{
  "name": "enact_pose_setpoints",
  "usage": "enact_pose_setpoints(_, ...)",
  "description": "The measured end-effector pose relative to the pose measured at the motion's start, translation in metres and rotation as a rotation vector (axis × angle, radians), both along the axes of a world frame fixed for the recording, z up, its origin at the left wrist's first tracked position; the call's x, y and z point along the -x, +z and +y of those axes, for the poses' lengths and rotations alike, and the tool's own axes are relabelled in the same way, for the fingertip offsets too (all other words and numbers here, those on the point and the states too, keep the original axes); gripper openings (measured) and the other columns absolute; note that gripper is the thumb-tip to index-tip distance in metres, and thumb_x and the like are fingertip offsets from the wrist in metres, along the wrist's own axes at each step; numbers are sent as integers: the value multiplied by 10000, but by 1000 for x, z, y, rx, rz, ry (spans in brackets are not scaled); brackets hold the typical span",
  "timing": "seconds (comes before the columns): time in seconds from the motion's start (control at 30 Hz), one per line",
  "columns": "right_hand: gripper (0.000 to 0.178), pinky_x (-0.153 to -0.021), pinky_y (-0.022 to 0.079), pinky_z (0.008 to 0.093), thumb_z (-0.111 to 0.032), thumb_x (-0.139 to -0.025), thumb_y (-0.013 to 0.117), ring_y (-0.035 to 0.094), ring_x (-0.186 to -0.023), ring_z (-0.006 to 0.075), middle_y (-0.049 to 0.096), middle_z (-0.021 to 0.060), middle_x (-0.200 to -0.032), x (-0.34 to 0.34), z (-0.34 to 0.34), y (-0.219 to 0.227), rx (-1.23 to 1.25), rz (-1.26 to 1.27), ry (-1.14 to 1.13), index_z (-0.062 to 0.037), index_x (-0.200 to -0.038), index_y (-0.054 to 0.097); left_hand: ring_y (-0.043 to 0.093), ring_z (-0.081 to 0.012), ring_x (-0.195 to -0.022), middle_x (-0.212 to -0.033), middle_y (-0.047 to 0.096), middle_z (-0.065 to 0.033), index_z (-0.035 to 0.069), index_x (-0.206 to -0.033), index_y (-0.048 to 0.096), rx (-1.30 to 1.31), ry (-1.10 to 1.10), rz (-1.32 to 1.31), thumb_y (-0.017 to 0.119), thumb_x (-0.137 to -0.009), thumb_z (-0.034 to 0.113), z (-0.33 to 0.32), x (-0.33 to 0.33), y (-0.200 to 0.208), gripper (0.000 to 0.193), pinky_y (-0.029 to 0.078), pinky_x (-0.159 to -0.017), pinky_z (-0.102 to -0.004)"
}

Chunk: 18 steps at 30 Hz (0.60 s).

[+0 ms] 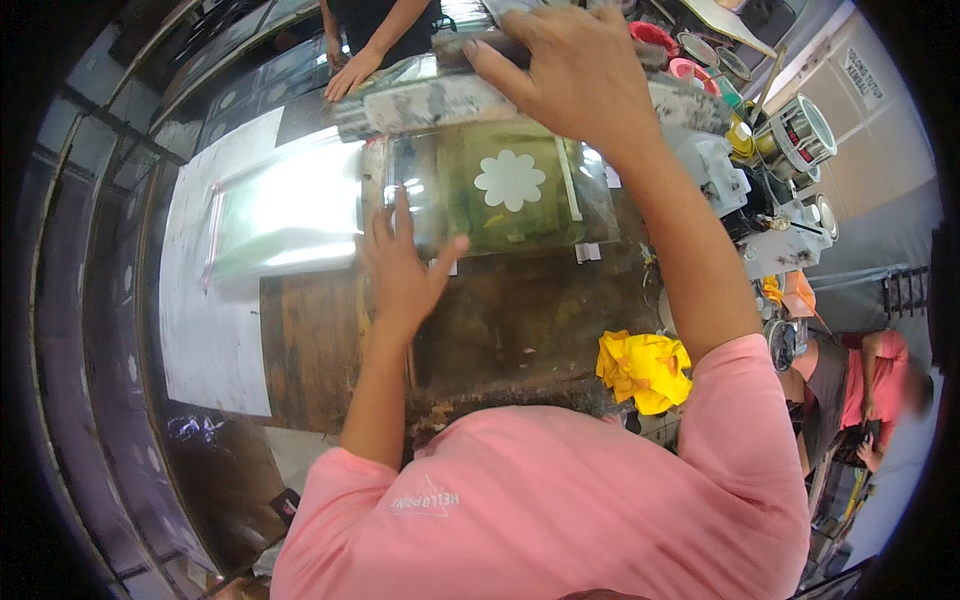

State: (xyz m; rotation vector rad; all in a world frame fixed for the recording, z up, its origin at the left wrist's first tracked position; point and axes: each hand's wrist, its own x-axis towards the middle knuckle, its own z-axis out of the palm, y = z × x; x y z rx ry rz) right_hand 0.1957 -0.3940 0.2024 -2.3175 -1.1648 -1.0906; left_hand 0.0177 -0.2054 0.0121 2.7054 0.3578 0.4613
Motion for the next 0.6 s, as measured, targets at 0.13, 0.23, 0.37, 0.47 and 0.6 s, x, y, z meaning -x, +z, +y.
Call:
enact_pose_setpoints(0.13, 510, -817, 457, 515, -483, -961, 630, 708, -780, 375, 730, 198, -772, -18, 4, 30, 30, 138, -34, -20, -776, 736, 208, -433, -1628, -1701, 309, -314, -34, -1656, 329, -324, 64, 255, 664, -915, 763, -18, 22, -36, 1139, 90, -1244, -727)
enact_pose_setpoints(0.23, 524, -820, 462, 512, -498, -972, 600, 717, -806, 374, 733, 192, -777, -27, 9, 38, 19, 122, -33, -26, -801, 748, 238, -385, -1627, -1702, 355, -259, -43, -1616, 401, -103, -18, 242, 664, -928, 741, -20, 18, -34, 1076, 97, -1251, -711)
enact_pose_setpoints(0.37, 537, -836, 472, 519, -508, -979, 588, 726, -852, 384, 744, 199, -811, -37, 14, 47, 28, 111, -70, -28, -815, 761, 519, -378, -1428, -1546, 570, -245, -69, -1497, 553, 64, -26, -104, 700, -961, 627, -17, -21, -2, 891, 247, -1223, -627)
enact_pose_setpoints(0.47, 546, -830, 476, 531, -516, -970, 598, 720, -851, 410, 736, 214, -808, -38, 18, 54, 18, 89, -93, -24, -790, 753, 664, -361, -1277, -1430, 670, -248, -66, -1451, 611, 180, 24, -266, 789, -952, 433, -3, -48, 25, 728, 446, -1105, -504)
enact_pose_setpoints(0.6, 498, -871, 453, 459, -526, -993, 640, 663, -846, 377, 730, 173, -896, -28, 14, 48, 67, 266, -104, -40, -940, 739, 730, -239, -853, -1273, 736, -252, -41, -1445, 627, 351, 110, -379, 776, -967, 221, 43, -36, 38, 566, 571, -751, -357)
